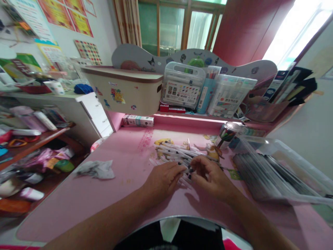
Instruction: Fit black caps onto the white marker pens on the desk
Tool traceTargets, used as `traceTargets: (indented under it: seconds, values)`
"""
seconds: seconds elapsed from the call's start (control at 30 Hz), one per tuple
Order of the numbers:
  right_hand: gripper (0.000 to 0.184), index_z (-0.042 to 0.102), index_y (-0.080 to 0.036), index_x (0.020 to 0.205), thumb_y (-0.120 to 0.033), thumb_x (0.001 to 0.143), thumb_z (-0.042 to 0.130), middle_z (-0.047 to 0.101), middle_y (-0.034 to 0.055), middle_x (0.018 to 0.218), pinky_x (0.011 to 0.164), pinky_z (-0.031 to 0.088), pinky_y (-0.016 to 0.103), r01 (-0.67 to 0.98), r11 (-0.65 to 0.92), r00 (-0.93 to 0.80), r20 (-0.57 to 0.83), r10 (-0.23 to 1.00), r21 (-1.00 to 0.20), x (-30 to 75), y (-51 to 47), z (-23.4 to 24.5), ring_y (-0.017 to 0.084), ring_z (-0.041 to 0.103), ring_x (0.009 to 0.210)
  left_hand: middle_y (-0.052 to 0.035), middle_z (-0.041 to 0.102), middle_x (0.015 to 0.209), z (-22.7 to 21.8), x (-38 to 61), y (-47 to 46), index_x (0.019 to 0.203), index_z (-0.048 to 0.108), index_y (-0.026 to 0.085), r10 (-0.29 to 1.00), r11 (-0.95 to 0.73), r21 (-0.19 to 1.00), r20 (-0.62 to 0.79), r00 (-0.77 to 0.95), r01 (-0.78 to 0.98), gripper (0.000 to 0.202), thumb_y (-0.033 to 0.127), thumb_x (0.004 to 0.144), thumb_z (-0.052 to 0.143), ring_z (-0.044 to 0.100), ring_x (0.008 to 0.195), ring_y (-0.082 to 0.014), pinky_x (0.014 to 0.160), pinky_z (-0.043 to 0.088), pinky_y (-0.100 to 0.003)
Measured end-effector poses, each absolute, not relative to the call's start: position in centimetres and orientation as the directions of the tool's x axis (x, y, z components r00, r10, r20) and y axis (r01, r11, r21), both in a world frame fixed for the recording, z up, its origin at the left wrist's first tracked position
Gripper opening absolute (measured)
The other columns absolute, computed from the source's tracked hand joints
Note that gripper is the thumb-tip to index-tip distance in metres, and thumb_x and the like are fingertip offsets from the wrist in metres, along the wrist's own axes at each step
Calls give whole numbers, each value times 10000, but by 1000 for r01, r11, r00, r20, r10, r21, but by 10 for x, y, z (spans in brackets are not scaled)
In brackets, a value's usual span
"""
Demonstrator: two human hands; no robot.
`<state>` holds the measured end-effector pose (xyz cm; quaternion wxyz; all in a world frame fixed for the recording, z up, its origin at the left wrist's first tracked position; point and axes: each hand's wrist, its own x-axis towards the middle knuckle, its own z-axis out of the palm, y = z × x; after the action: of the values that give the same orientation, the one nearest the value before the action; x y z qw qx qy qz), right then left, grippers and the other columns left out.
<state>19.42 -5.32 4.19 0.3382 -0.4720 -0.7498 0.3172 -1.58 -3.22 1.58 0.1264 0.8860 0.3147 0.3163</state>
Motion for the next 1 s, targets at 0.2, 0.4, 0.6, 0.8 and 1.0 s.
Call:
traceTargets:
  seconds: [0.2, 0.4, 0.6, 0.8, 1.0]
  values:
    - [138, 550, -207, 760, -193, 879, 482, 569, 15, 768, 667, 382, 277, 529, 468, -380, 295, 877, -708, 193, -48, 40, 155, 508, 727, -84, 753, 965, 15, -16, -32, 1102, 679, 167, 630, -776, 421, 481, 610, 470, 249, 216, 961, 480, 698, 874, -207, 796, 559, -326]
    - [212, 540, -215, 727, -249, 925, 470, 552, 2, 701, 607, 358, 279, 523, 382, -331, 231, 915, -762, 193, -50, 34, 149, 482, 650, -88, 758, 981, 15, -15, -34, 1111, 683, 176, 644, -764, 432, 463, 609, 480, 249, 201, 951, 494, 706, 884, -213, 801, 563, -337]
    - [74, 557, -202, 839, -142, 831, 515, 575, 8, 787, 650, 379, 267, 554, 426, -363, 254, 897, -715, 193, -53, 42, 149, 512, 720, -97, 756, 1008, 15, -16, -32, 1124, 685, 169, 667, -743, 452, 436, 604, 494, 260, 218, 955, 494, 705, 915, -217, 827, 561, -348]
    - [72, 584, -198, 815, -177, 850, 526, 548, 3, 748, 641, 363, 268, 558, 455, -293, 348, 891, -694, 200, -46, 42, 146, 477, 689, -102, 757, 1016, 18, -26, -24, 1125, 692, 163, 705, -706, 469, 400, 586, 531, 277, 232, 956, 483, 699, 931, -223, 850, 551, -366]
    - [334, 474, -205, 614, -301, 931, 437, 486, -8, 602, 561, 332, 267, 537, 383, -301, 253, 919, -752, 200, -44, 42, 136, 443, 590, -101, 756, 906, 17, -28, -21, 1073, 716, 153, 647, -762, 412, 491, 583, 499, 283, 251, 968, 472, 691, 832, -206, 784, 552, -328]
